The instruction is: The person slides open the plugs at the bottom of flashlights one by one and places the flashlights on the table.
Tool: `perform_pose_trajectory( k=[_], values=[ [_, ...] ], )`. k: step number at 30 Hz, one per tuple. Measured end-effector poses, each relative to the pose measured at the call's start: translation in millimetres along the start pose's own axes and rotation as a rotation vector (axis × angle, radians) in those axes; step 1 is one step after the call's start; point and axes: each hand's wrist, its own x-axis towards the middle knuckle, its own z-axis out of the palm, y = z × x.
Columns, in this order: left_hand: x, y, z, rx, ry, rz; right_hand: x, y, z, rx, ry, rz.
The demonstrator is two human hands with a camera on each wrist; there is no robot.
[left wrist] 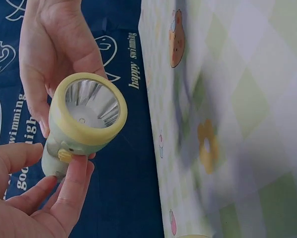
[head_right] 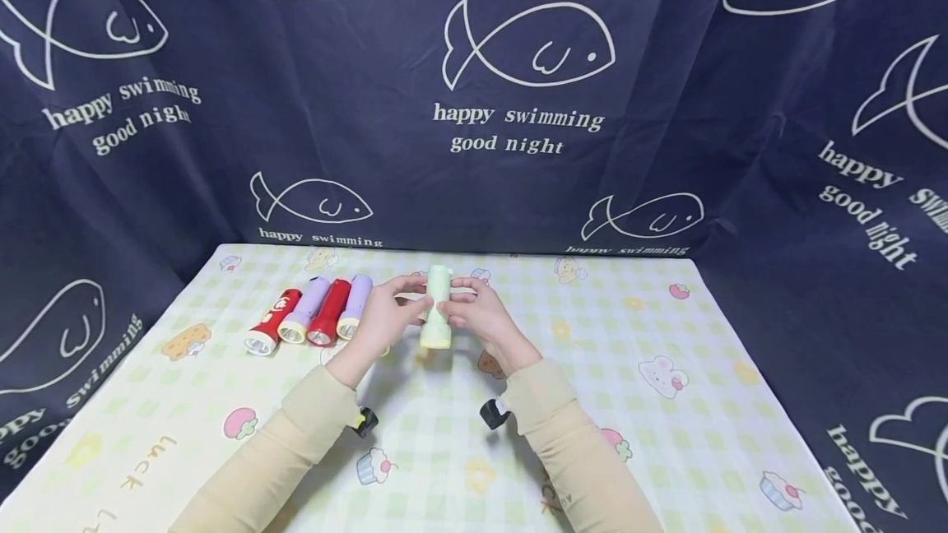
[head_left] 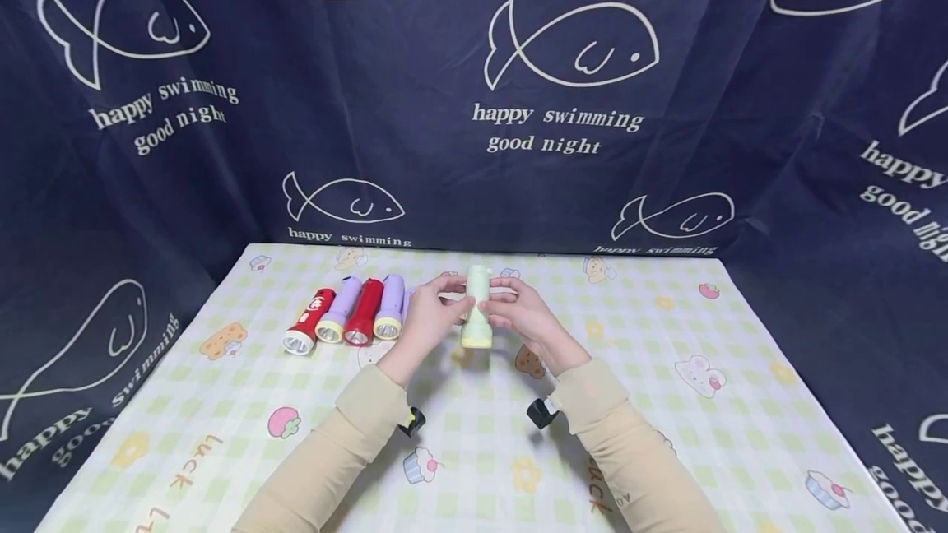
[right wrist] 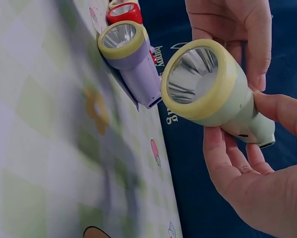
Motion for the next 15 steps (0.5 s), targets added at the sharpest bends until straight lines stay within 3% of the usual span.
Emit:
perform_pose_trajectory(
  k=[6, 15],
  values=[
    [4.0, -3.2, -1.0, -0.041, -0.024, -0.025, -3.7, 2.3, -0.2, 0.017, 0.0, -0.036],
    [10.6, -8.7, -1.9, -0.202, -0.096, -0.154, -7.4, 10.7, -1.4, -0.011, -0.018, -0.068]
  ],
)
